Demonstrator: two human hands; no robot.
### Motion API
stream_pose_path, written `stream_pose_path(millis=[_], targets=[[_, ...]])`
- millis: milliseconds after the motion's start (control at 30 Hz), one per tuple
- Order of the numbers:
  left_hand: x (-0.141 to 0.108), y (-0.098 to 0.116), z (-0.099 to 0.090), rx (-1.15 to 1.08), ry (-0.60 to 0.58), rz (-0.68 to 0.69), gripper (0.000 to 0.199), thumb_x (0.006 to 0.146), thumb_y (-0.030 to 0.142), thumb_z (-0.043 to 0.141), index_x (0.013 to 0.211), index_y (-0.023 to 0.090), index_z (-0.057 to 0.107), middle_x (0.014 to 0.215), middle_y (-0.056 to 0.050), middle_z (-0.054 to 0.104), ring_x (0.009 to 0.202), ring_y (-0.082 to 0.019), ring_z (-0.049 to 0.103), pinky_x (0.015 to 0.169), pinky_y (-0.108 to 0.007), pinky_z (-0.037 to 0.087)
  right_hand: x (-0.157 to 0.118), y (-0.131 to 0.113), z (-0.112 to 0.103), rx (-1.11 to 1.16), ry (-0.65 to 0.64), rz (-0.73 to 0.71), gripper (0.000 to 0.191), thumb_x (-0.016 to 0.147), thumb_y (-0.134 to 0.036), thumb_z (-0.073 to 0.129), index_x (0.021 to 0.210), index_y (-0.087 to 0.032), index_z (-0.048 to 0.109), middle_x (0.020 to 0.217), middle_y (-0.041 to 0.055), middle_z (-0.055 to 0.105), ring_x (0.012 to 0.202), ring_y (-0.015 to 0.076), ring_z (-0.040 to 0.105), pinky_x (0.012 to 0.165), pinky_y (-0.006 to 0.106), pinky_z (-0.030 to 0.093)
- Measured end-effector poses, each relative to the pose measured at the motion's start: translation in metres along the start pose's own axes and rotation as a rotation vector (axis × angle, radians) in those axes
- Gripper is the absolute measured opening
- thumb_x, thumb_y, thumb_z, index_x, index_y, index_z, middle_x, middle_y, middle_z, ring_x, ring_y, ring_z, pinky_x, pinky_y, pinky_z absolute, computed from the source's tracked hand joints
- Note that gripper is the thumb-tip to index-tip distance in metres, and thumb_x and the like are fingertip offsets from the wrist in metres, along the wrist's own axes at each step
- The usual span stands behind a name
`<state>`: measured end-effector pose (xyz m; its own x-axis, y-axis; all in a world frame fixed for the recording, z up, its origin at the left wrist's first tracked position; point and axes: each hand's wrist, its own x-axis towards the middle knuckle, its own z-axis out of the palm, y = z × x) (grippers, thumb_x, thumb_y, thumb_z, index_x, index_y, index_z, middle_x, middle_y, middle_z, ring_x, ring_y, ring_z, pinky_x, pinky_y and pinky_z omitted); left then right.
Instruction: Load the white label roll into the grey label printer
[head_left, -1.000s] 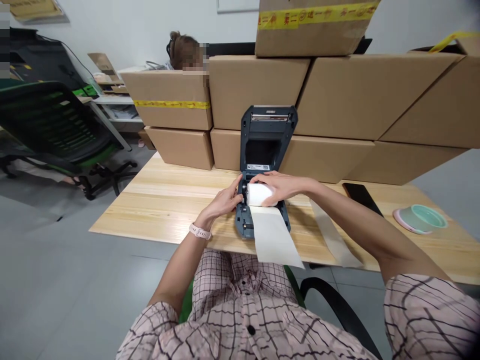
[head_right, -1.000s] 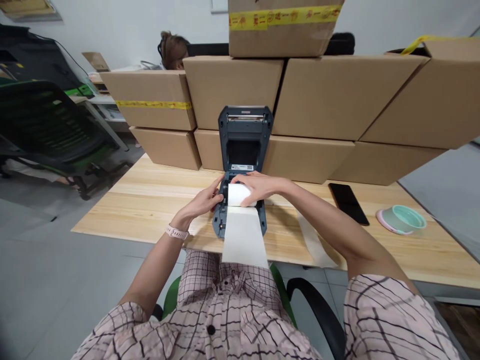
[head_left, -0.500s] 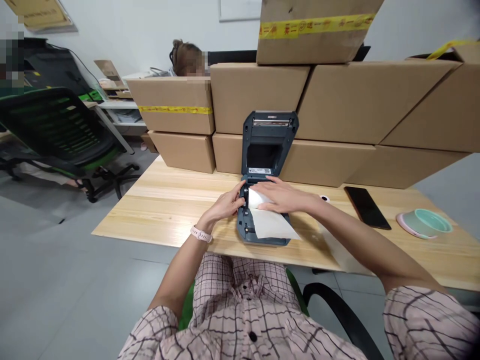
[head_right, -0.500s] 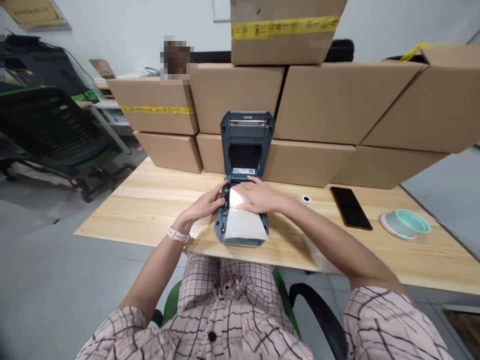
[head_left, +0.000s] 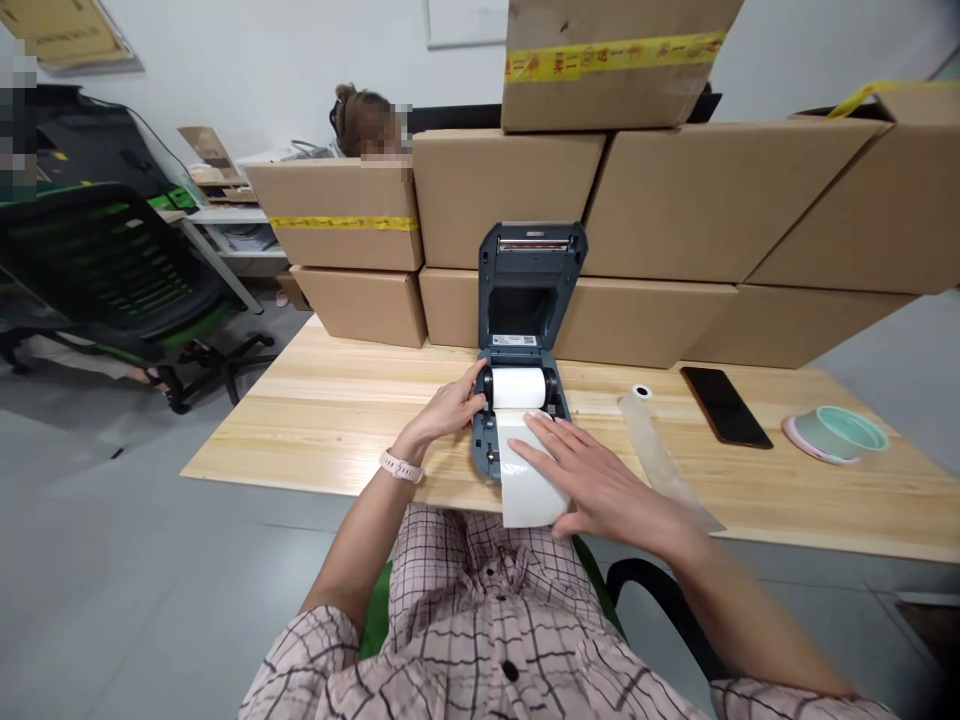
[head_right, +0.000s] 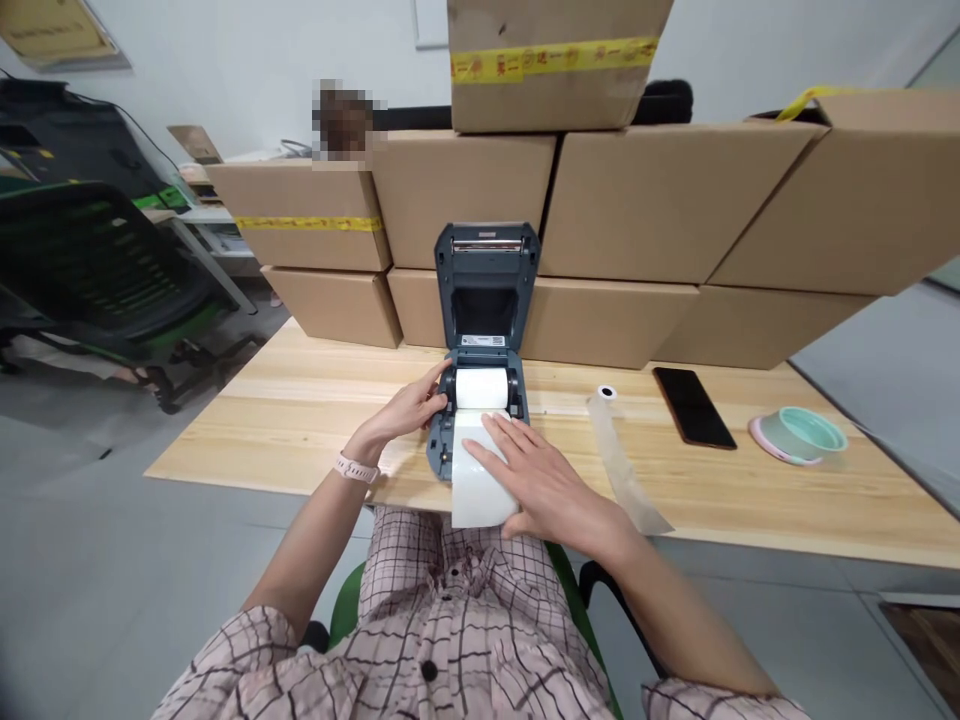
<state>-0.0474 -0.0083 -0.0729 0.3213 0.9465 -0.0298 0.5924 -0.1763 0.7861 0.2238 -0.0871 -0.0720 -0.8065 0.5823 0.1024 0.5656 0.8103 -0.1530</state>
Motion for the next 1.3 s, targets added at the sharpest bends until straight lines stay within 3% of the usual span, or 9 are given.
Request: stream_pose_path(millis=[133,300,467,800,933,1000,1100,1167,1300], targets=[[-0.001,0.000,0.001,0.000,0.014,0.004,0.077,0.091,0.026,0.048,0.165,0.019,0.028,0.069,0.005,0.059,0.060,-0.015,0.058,0.069,-0.028,0.048,-0.002,-0.022,0.016,-0.062,0.153,0.057,0.091,0.085,-0.028,0.081,0.162,-0.015,0.033,0.169,0.0242,0.031,0.159,0.0361,0.027,0.127,0.056,0.036],[0.000,-0.002,0.002,-0.014,0.027,0.012,0.076,0.091,0.027,0.049,0.165,0.021,0.030,0.071,0.005,0.058,0.057,-0.013,0.057,0.068,-0.027,0.047,0.002,-0.037,0.035,-0.085,0.296,0.100,0.070,0.090,-0.008,0.061,0.156,-0.009,0.042,0.163,0.0250,0.043,0.154,0.0364,0.039,0.121,0.056,0.045],[0.001,-0.007,0.006,0.009,0.071,0.017,0.073,0.092,0.029,0.050,0.163,0.023,0.035,0.070,0.006,0.054,0.059,-0.014,0.057,0.065,-0.026,0.044,0.002,-0.037,0.032,-0.062,0.300,0.100,0.060,0.096,-0.019,0.060,0.154,-0.010,0.047,0.161,0.0239,0.046,0.152,0.0346,0.042,0.119,0.055,0.046],[-0.010,0.002,0.012,0.046,0.153,-0.050,0.069,0.097,0.037,0.052,0.162,0.022,0.036,0.079,0.001,0.062,0.071,-0.018,0.059,0.072,-0.030,0.045,0.004,-0.041,0.021,-0.076,0.219,0.102,0.063,0.092,-0.013,0.064,0.152,-0.009,0.050,0.158,0.0258,0.049,0.147,0.0392,0.048,0.116,0.058,0.048],[-0.025,0.012,0.019,0.083,0.218,-0.027,0.081,0.096,0.051,0.057,0.165,0.022,0.029,0.122,-0.013,0.069,0.109,-0.028,0.065,0.096,-0.043,0.051,0.001,-0.043,0.022,-0.047,0.154,0.107,0.083,0.085,-0.021,0.078,0.158,-0.010,0.041,0.163,0.0263,0.041,0.153,0.0398,0.039,0.122,0.059,0.041],[-0.032,0.013,0.027,0.122,0.219,0.051,0.084,0.092,0.053,0.063,0.163,0.020,0.032,0.154,-0.020,0.051,0.140,-0.036,0.049,0.113,-0.053,0.043,-0.006,-0.038,0.014,0.001,0.100,0.085,0.097,0.081,-0.040,0.085,0.161,-0.013,0.037,0.168,0.0245,0.034,0.157,0.0396,0.031,0.125,0.061,0.037],[-0.042,0.013,0.039,0.179,0.153,0.133,0.067,0.093,0.051,0.063,0.153,0.022,0.051,0.172,-0.017,0.025,0.160,-0.040,0.018,0.125,-0.062,0.026,-0.015,-0.017,-0.019,0.150,0.044,-0.007,0.097,0.081,-0.061,0.081,0.162,-0.029,0.038,0.168,0.0123,0.040,0.154,0.0358,0.040,0.124,0.059,0.039],[-0.050,0.013,0.046,0.211,0.154,0.154,0.054,0.097,0.048,0.059,0.145,0.023,0.060,0.175,-0.013,0.021,0.162,-0.040,0.011,0.127,-0.065,0.021,-0.011,0.008,-0.050,0.280,0.197,0.000,0.077,0.091,-0.061,0.070,0.158,-0.037,0.043,0.159,0.0046,0.054,0.146,0.0309,0.052,0.121,0.055,0.044],[-0.068,0.020,0.059,0.319,0.295,0.230,0.039,0.096,0.035,0.062,0.133,0.024,0.070,0.173,-0.011,0.027,0.161,-0.042,0.014,0.126,-0.070,0.018,0.045,0.085,-0.103,0.417,0.895,0.224,0.059,0.103,-0.062,0.049,0.153,-0.029,0.050,0.158,0.0073,0.053,0.147,0.0305,0.049,0.123,0.056,0.038]])
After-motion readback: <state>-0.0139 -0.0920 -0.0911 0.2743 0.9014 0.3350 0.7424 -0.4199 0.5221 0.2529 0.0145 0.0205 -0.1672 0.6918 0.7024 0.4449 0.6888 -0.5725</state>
